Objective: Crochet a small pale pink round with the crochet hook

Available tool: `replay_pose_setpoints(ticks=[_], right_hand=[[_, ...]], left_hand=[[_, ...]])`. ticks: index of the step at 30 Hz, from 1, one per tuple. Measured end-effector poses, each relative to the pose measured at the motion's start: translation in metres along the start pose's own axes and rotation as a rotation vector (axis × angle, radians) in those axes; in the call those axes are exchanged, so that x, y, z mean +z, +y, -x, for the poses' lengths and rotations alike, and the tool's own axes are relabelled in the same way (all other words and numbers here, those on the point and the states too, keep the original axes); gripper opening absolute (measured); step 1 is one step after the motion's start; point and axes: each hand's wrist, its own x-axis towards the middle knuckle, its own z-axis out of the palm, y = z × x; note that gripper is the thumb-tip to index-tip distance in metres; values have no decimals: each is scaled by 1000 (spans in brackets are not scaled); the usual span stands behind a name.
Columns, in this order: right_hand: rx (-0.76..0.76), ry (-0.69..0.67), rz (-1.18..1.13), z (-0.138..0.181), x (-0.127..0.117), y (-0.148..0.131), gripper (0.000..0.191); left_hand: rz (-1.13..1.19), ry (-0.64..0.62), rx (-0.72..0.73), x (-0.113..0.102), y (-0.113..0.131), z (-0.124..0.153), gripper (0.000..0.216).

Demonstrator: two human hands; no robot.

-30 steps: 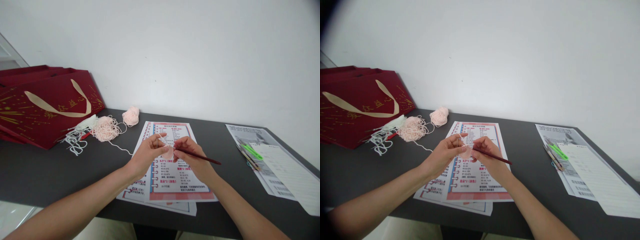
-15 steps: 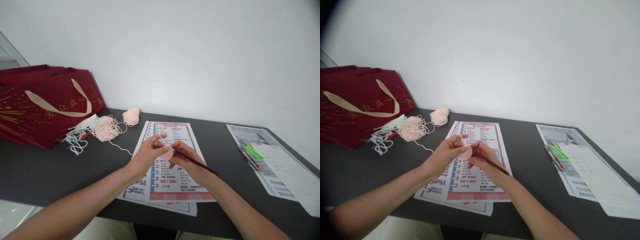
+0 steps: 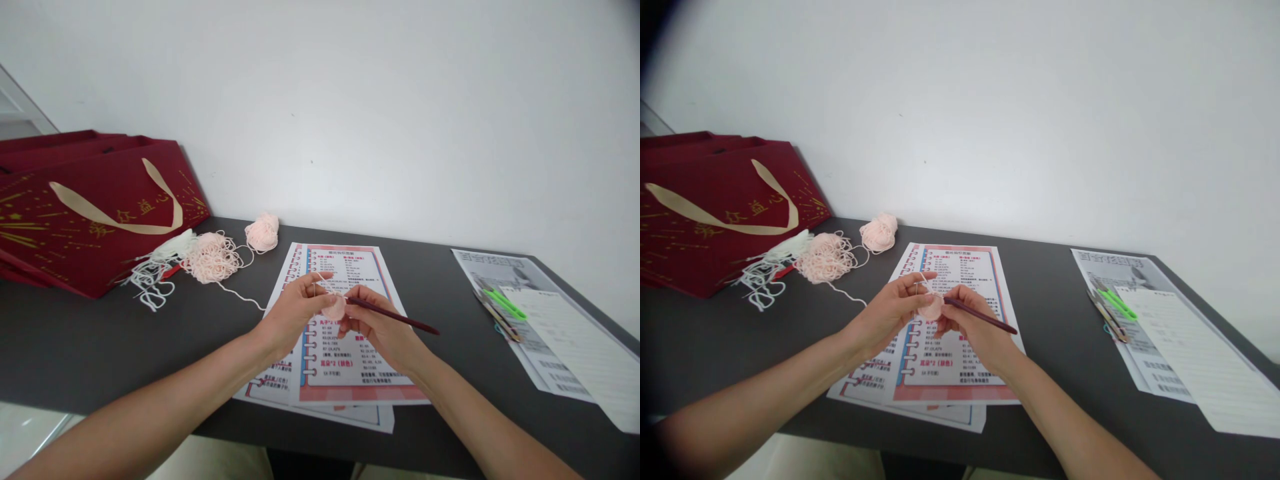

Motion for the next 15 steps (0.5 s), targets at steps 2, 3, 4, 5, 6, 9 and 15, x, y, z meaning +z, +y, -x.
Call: replay_pose_setpoints(ticks=[2,3,4,5,6,9,15], right_hand=[[-19,15,33,-1,1,1,12],[-48,37,82,-1,1,2,11],[-100,74,156,-1,1,2,10],[-173,120,254,0,1,3,10],[-259,166,370,1,1,4,11],[-501,219,708,5,1,3,13],[-817,175,974,12,2,5,14]], left_hand=[[14,-10,-1,0,-1,-1,54],[17,-14,-2,-1,-2,-1,53],[15,-15,-1,-1,-2,-1,53],[7,-16,1,-1,-3,-1,52],[-6,-14,8,-1,-3,-1,52],[-61,-18,55,0,-4,0,52],[-225,10,196,4,-3,2,47]])
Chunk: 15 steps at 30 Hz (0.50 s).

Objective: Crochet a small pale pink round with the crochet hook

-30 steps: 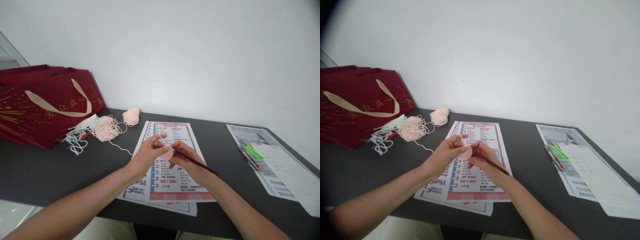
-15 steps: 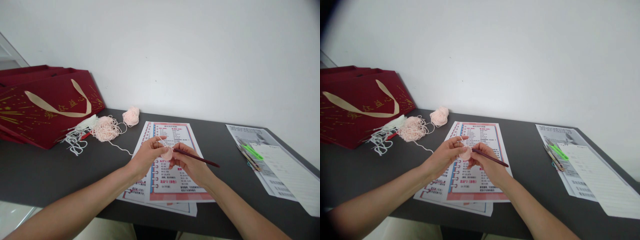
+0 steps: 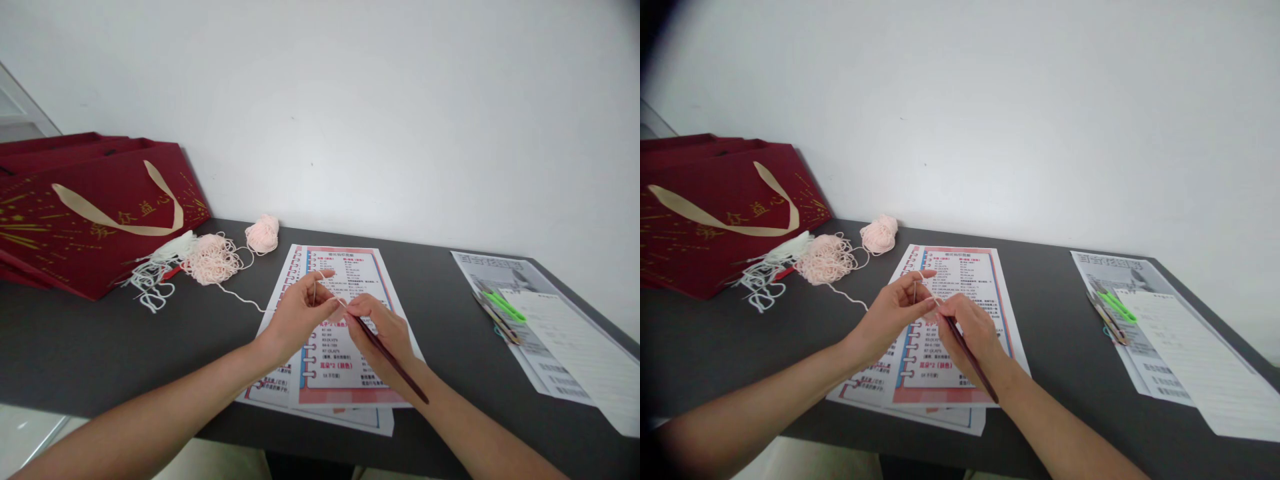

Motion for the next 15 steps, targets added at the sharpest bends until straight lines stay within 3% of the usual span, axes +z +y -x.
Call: replay_pose_setpoints(ticks=[6,11,15], right_hand=[[-127,123,165,9,5,1,20],[-153,16,158,8,1,1,20],[-264,-44,200,5,-6,-1,14]], left_hand=[[-264,78,179,-3,-3,1,41],[-416,88,273,-5,-1,2,37],[-497,80,323,-5,-1,4,34]])
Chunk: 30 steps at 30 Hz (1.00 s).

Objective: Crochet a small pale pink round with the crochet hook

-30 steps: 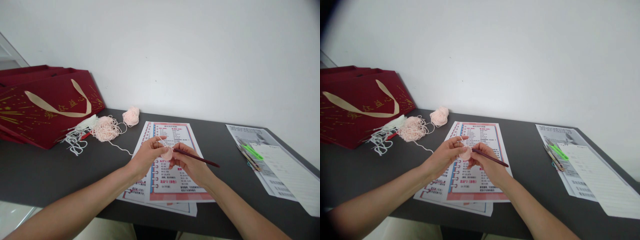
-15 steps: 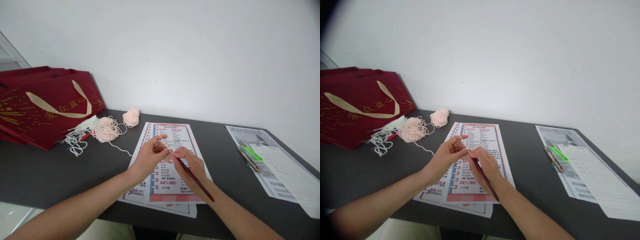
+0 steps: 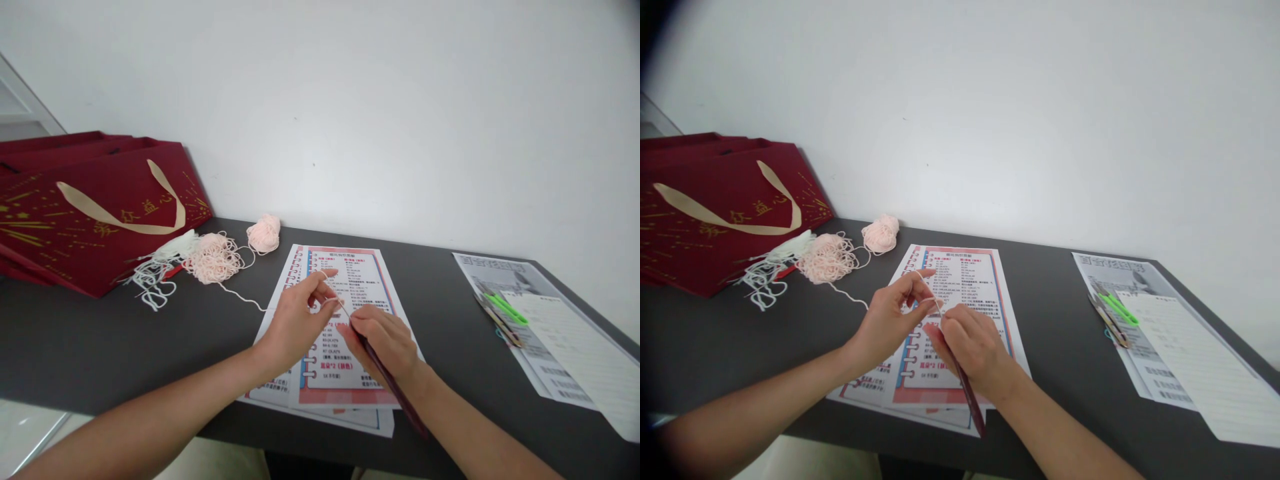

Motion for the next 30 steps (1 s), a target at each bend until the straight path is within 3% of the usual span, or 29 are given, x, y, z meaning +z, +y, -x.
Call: replay_pose_setpoints(ticks=[3,7,10,12,17,23,27,30], right_hand=[[120,47,-45,-2,-4,0,20],[677,136,-424,-7,-5,5,35],[922,215,-775,-10,-2,12,36],[967,237,-861,-11,-1,15,37],[938,255,-786,-10,-2,13,39],[1059,249,-1101,-15,-3,16,35],[1128,197,-1278,-18,-4,19,32],[1135,122,-1429,-19,-6,22,30]], left_hand=[[-52,-45,67,1,-2,2,35],[-74,-143,135,2,-3,4,27],[-48,-226,145,2,-3,3,15],[-46,-258,142,1,-2,3,14],[-93,-341,148,-1,0,1,13],[-47,-399,130,-3,-1,-2,13],[58,-379,25,-1,-6,-3,9],[190,-337,-104,2,-10,-5,32]])
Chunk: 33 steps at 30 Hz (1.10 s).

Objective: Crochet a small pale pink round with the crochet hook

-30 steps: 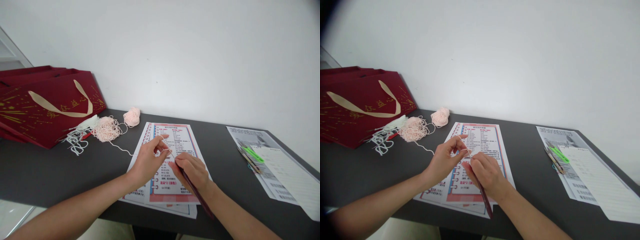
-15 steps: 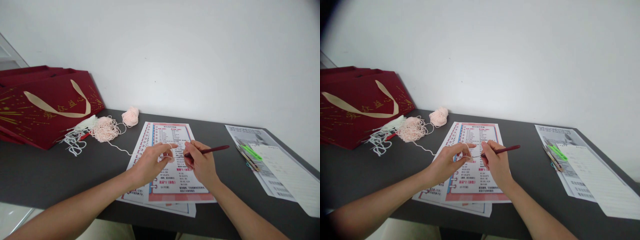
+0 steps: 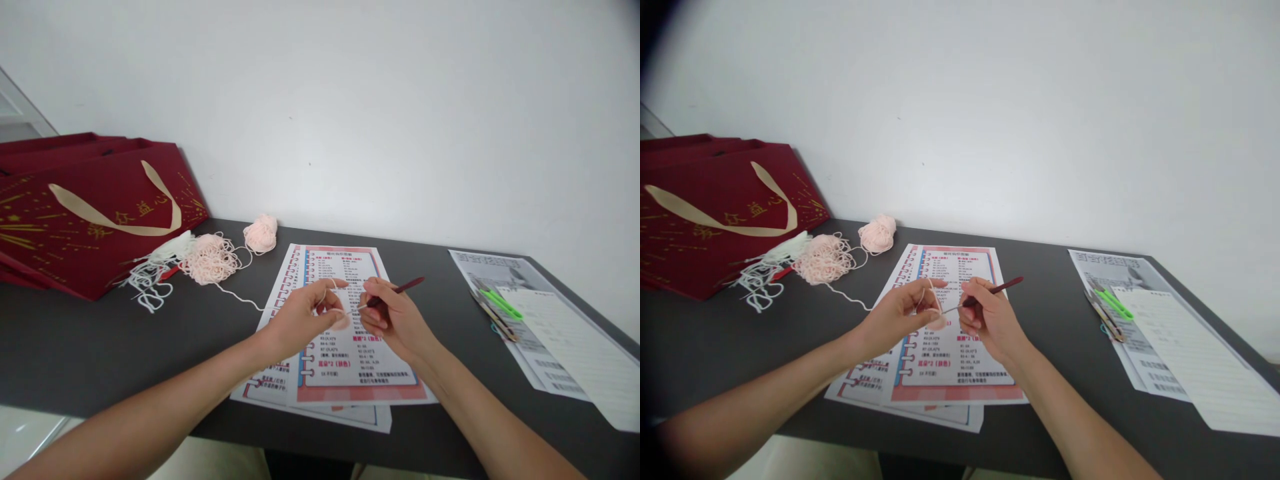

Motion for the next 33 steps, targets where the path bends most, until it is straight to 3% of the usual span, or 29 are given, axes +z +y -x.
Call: replay_pose_setpoints(ticks=[7,16,23,27,33], right_hand=[[42,-93,-148,-1,0,0,20],[-63,-71,-70,-2,3,13,8],[-106,-110,-26,-5,3,17,13],[-64,-157,-14,-2,3,16,5],[-40,-150,19,-1,1,14,16]], left_hand=[[399,62,-117,2,-1,-3,48],[584,68,-199,5,-3,1,54],[643,69,-243,4,1,2,52],[692,77,-274,4,5,2,50],[804,70,-286,4,5,3,52]])
